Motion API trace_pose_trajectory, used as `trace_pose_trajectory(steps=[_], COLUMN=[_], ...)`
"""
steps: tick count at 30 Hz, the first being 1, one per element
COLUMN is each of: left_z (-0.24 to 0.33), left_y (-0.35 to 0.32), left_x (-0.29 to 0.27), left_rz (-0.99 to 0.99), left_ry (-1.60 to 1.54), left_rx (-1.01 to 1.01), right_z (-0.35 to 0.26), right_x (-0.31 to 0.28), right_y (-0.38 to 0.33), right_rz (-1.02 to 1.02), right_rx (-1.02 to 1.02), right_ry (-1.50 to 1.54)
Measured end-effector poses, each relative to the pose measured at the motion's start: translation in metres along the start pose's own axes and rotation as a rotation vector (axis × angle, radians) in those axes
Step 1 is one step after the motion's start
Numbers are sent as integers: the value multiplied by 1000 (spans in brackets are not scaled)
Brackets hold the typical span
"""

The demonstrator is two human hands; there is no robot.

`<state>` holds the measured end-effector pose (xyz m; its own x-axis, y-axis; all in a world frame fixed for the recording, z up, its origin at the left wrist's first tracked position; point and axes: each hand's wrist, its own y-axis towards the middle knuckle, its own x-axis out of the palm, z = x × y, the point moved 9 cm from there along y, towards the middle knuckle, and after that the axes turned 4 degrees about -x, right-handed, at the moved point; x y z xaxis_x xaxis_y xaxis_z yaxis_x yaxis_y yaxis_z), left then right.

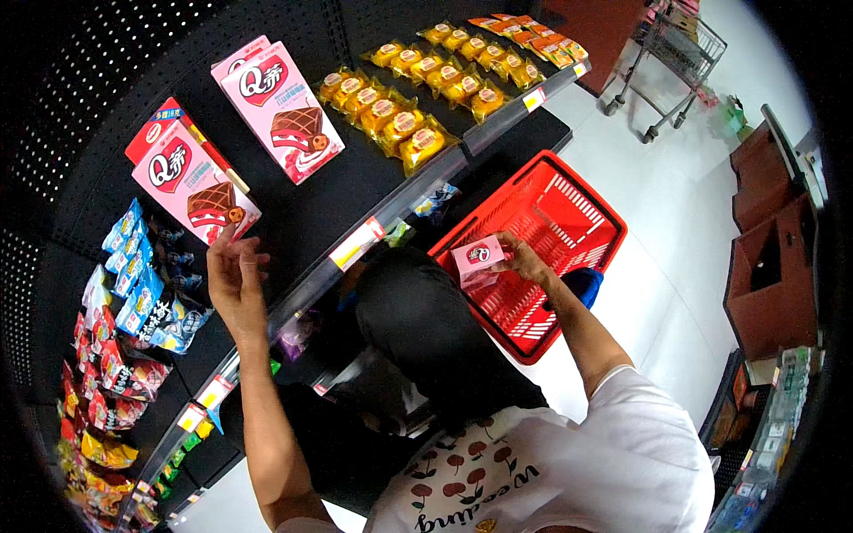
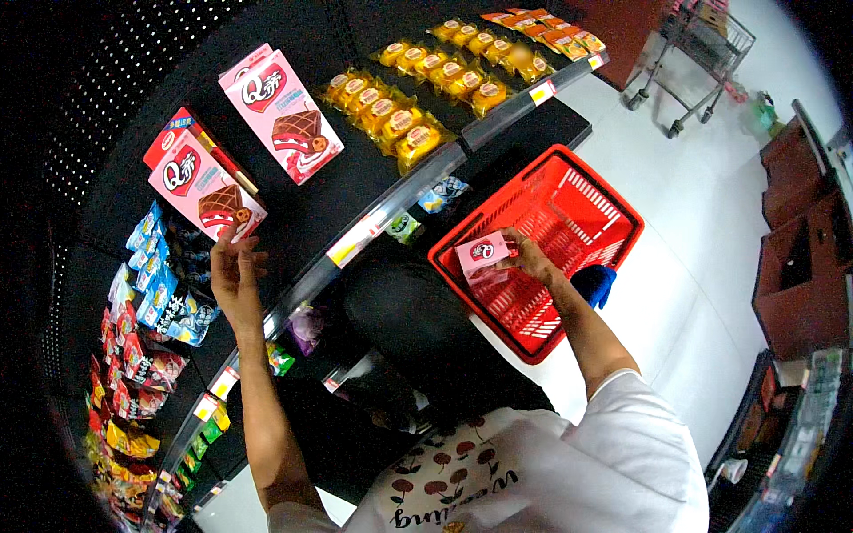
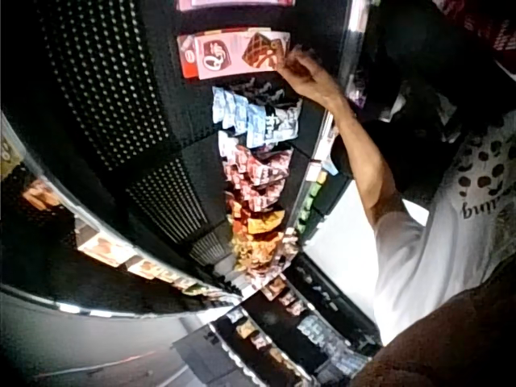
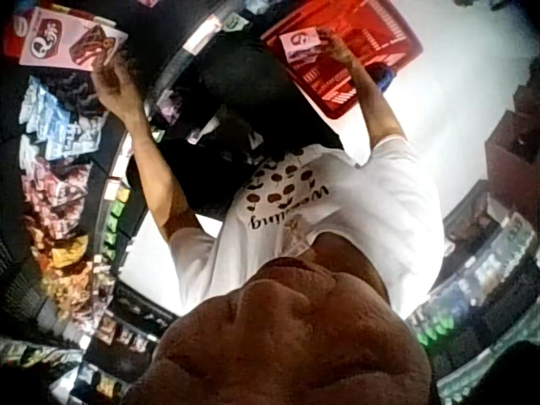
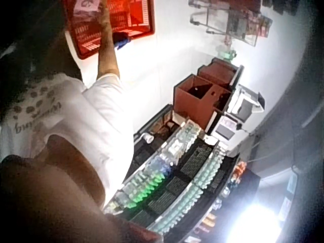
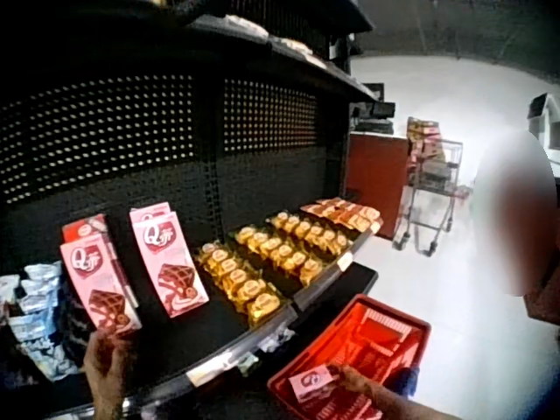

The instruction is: The person restocks a supermarket shelf by placing packaged snacks and biscuits from a red shopping basket onto the shelf. They also wipe the shelf surface with a blue cloth between items.

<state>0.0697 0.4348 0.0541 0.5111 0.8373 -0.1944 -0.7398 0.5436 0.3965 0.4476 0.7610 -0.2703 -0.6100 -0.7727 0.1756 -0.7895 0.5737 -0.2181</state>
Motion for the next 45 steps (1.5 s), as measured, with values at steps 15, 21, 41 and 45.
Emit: trace_pose_trajectory(steps=[15, 21, 41, 45], left_z=[-1, -5, 0, -2], left_y=[3, 1, -5, -6], left_x=[21, 10, -18, -27], left_rz=[-47, -52, 19, 36], left_ry=[3, -42, -16, 9], left_rx=[-48, -59, -76, -62], right_z=[-12, -20, -29, -37], right_x=[1, 15, 9, 16], right_y=[-4, -16, -53, -55], right_rz=[321, 372, 406, 472], right_rx=[-219, -316, -299, -300], right_ry=[-268, -169, -445, -501])
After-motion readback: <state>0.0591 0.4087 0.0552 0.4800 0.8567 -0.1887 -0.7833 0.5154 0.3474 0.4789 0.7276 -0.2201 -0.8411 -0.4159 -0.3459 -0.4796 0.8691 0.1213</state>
